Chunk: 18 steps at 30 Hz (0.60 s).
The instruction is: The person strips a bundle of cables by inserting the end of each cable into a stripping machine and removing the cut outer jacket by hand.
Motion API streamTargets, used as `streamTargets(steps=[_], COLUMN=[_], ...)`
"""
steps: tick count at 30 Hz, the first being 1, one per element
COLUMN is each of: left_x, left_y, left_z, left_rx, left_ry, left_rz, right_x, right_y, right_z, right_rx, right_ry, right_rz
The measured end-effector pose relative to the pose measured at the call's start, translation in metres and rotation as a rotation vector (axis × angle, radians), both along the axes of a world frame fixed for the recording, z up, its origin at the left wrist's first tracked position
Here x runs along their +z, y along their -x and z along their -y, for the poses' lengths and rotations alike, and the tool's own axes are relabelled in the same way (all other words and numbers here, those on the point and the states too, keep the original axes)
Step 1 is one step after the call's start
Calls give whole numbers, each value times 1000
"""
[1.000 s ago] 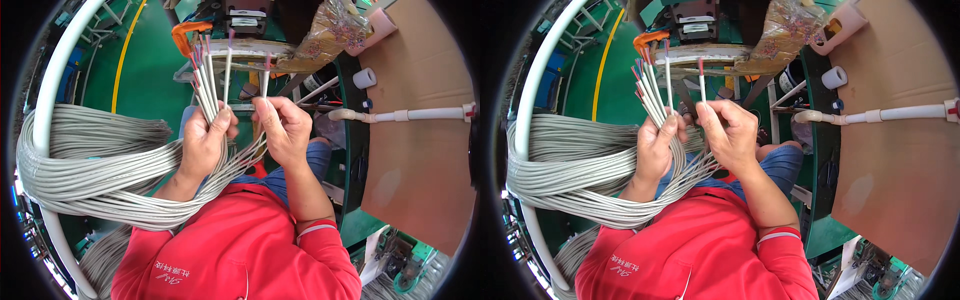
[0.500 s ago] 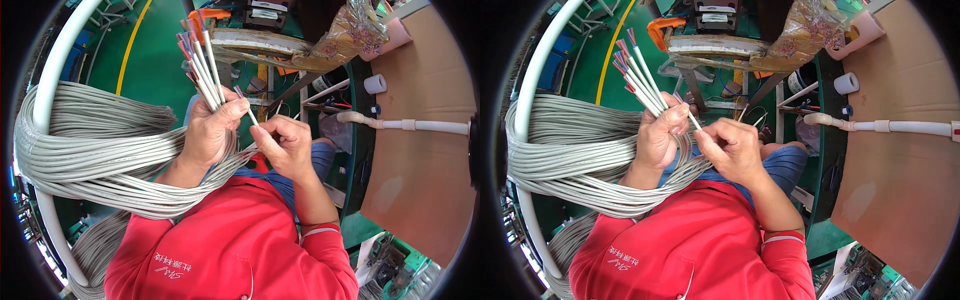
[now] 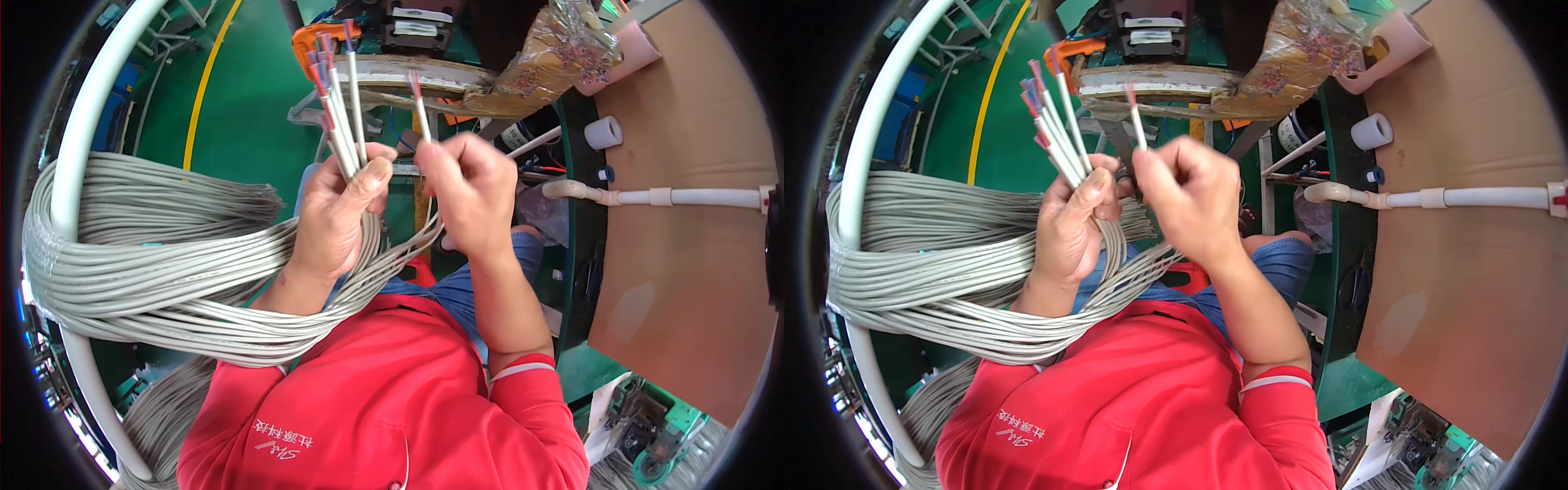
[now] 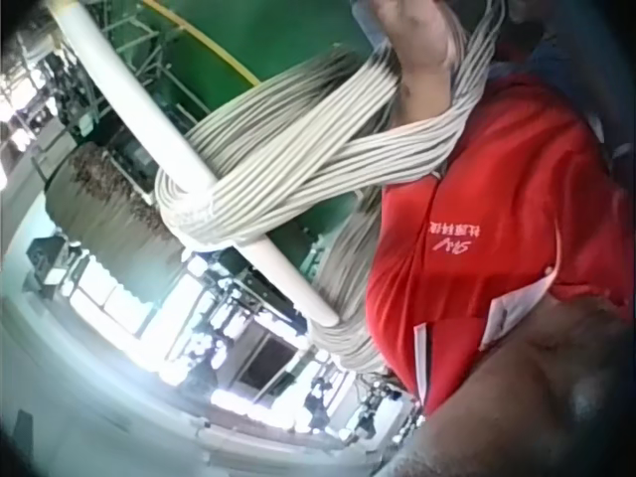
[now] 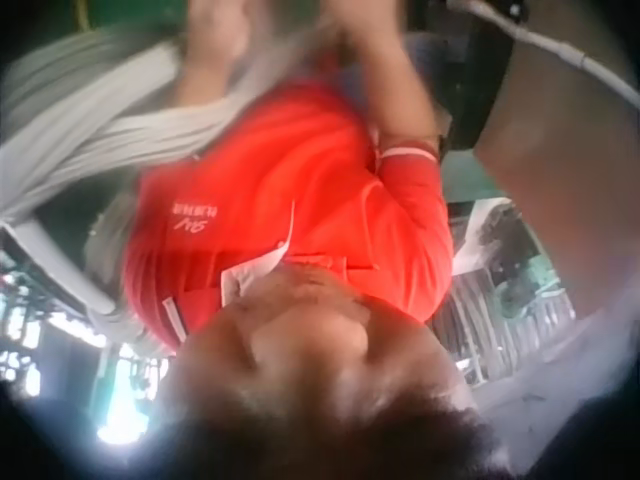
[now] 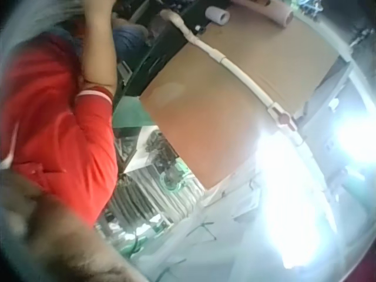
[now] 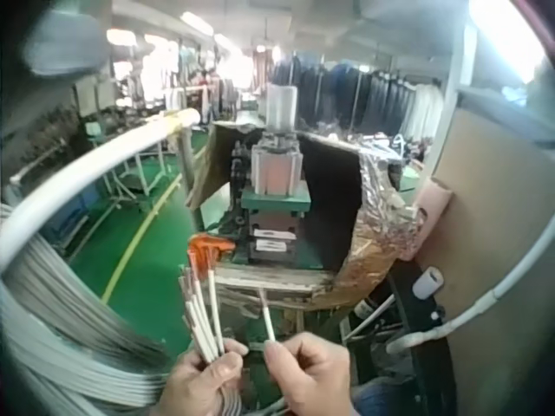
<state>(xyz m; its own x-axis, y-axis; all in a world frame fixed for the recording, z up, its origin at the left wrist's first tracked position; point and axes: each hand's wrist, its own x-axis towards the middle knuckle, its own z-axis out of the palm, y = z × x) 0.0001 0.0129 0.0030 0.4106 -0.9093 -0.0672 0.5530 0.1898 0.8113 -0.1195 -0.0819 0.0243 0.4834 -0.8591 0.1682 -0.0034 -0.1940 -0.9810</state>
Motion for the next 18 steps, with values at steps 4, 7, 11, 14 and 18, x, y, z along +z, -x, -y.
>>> streamTargets(steps=[4,7,11,14,18], left_x=[4,9,15,18,17], left_y=[-2,-3,-4,-4,-4], left_z=[-3,0,2,3,4], left_rx=[13,42,76,80,102], left_ry=[69,118,166,128,137], left_rz=[144,191,215,264,247], right_x=[3,1,-3,0,-8], right_y=[-23,-34,-49,-55,-59], right_z=[32,48,62,65,68], right_rx=[-104,-118,-146,-145,-146], right_ry=[-125,-161,-231,-245,-244], right_rz=[42,70,87,75,116])
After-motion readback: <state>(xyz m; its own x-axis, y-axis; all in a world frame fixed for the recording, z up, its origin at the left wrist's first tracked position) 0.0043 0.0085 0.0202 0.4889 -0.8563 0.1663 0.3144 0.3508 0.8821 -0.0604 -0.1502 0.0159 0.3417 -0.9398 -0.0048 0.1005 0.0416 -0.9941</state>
